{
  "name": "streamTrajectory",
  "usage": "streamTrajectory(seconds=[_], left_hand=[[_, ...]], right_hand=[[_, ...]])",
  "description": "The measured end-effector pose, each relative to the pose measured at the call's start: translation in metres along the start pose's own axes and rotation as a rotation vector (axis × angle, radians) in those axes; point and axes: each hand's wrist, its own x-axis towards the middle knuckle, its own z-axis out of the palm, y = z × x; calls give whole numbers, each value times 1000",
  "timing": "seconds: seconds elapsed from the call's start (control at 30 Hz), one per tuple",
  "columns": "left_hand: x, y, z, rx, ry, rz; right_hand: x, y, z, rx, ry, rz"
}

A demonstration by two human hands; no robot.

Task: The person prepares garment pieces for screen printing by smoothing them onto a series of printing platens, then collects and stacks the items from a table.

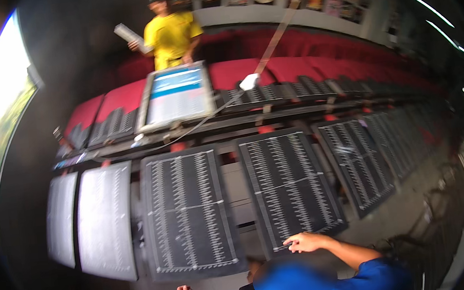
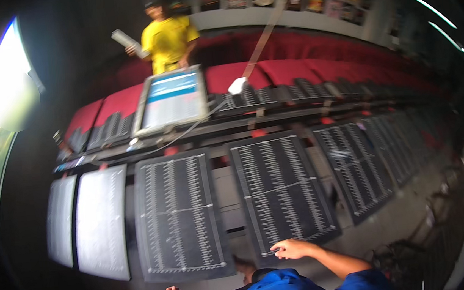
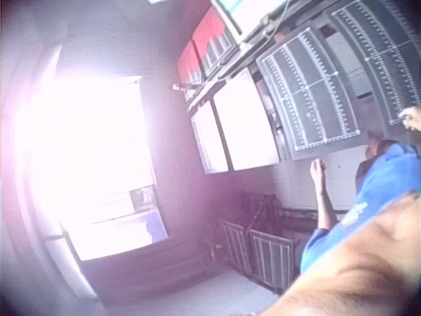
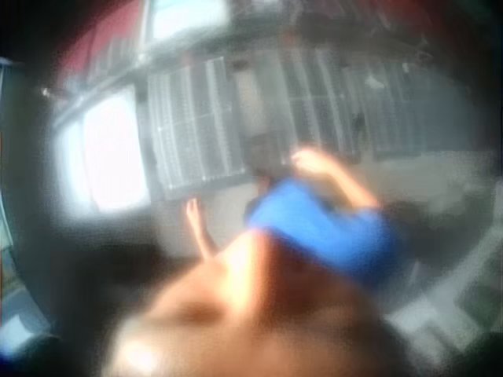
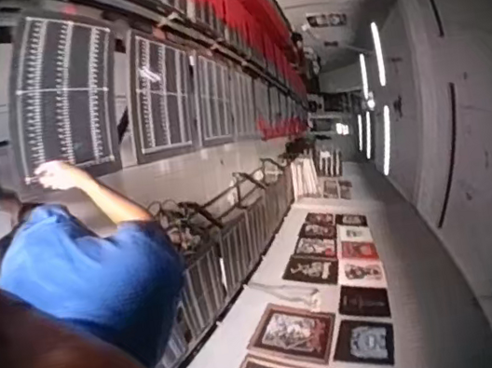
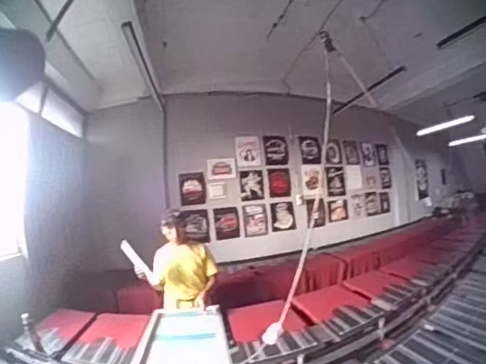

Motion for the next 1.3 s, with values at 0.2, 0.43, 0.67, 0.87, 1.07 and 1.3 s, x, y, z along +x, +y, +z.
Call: streamTrajectory(seconds=[0.2, 0.43, 0.67, 0.87, 1.07, 1.3], left_hand=[[-69, 68, 238, 468, -598, 192], [-202, -17, 474, 809, -1321, 276], [-350, -178, 691, 1070, -1892, 517], [-477, -293, 855, 1396, -2067, 169], [-547, -391, 1052, 1662, -2196, 444], [-828, -494, 1378, 1235, -2399, 725]], right_hand=[[-123, 223, 63, 368, 518, 190], [-147, 543, 208, 791, 584, 278], [-268, 631, 128, 463, 856, 510], [-429, 727, -37, 790, 1219, 480], [-538, 849, -121, 1056, 1401, 543], [-587, 959, -87, 1773, 1127, 909]])
